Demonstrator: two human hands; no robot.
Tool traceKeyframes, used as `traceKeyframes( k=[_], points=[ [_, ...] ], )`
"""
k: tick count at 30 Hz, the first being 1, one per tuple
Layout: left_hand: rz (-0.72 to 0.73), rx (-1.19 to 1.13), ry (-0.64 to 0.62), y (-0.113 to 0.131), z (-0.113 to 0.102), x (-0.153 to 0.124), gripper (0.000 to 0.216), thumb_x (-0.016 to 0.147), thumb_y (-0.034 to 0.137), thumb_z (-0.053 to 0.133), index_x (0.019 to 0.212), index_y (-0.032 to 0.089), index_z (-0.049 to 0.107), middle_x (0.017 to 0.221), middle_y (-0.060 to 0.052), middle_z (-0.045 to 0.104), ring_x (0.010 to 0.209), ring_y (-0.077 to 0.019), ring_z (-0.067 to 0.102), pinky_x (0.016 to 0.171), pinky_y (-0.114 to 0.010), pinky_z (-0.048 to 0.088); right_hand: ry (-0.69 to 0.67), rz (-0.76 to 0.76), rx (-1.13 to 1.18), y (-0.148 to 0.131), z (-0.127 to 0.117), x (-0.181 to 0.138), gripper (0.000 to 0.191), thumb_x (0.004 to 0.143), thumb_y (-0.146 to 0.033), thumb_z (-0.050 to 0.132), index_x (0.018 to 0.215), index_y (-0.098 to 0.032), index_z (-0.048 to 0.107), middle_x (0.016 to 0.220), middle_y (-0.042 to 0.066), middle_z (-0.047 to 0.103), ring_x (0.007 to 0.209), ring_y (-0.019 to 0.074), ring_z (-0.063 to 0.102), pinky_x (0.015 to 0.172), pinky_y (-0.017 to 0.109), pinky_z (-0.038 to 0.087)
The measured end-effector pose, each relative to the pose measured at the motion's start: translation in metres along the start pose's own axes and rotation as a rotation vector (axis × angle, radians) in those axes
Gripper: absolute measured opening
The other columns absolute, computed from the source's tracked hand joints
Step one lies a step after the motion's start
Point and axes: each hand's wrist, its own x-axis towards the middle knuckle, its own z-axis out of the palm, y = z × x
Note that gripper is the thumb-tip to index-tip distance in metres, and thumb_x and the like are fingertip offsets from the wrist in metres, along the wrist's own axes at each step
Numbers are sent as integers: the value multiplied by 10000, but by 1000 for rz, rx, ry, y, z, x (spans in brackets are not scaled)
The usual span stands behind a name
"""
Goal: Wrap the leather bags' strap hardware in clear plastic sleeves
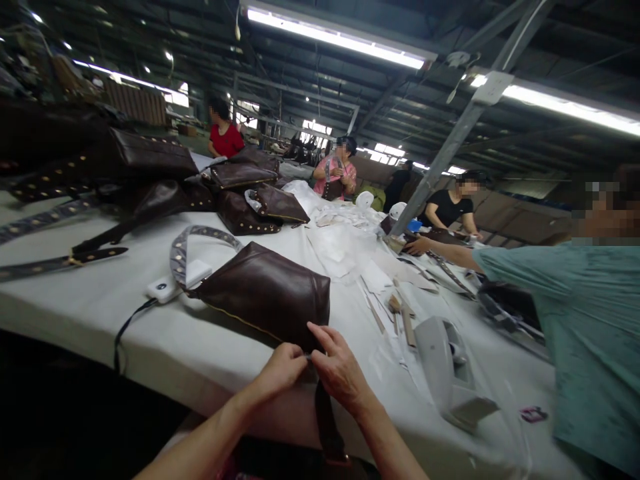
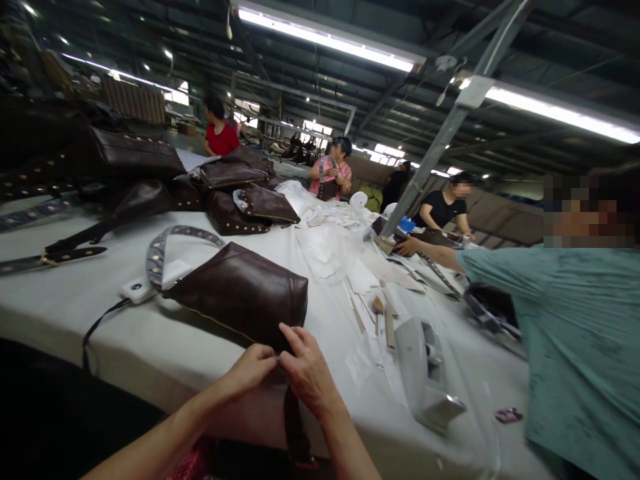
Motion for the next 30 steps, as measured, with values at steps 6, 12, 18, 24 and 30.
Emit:
traceKeyframes(
  k=[6,12,18,24,30],
  points=[
    [-144,-275,-176,3,-8,-4,185,708,329,530,601,187,479,464,95,342,372,-56,202,415,-239,144,18,-2,-6,0,6,-4,196,835,-65,481,741,-180,609,1367,150,501,1193,285,448,933,452,500],
    [-114,-367,-73,0,2,-4,296,690,395,615,581,197,424,456,103,365,376,-40,239,428,-234,130,6,79,30,-4,3,-7,213,850,-65,476,771,-183,635,1384,138,506,1216,277,469,959,441,496],
    [-84,-390,-40,-4,1,-7,247,710,343,601,579,183,466,452,91,402,378,-46,268,433,-231,147,76,327,120,-12,-13,-9,192,880,-133,525,913,-227,688,1303,111,568,1205,250,515,970,414,477],
    [-54,-426,-16,-5,0,-8,239,692,234,601,547,194,416,410,107,336,380,-44,245,433,-227,152,57,101,-54,-11,-7,8,171,861,-148,574,814,-246,706,1326,78,572,1237,263,476,949,427,450],
    [-74,-497,-46,-6,-1,-8,285,696,255,643,540,191,413,406,108,343,355,-32,242,407,-223,133,41,-53,-129,-6,-1,14,157,880,-158,554,804,-215,678,1313,84,591,1235,246,491,975,407,424]
  ],
)
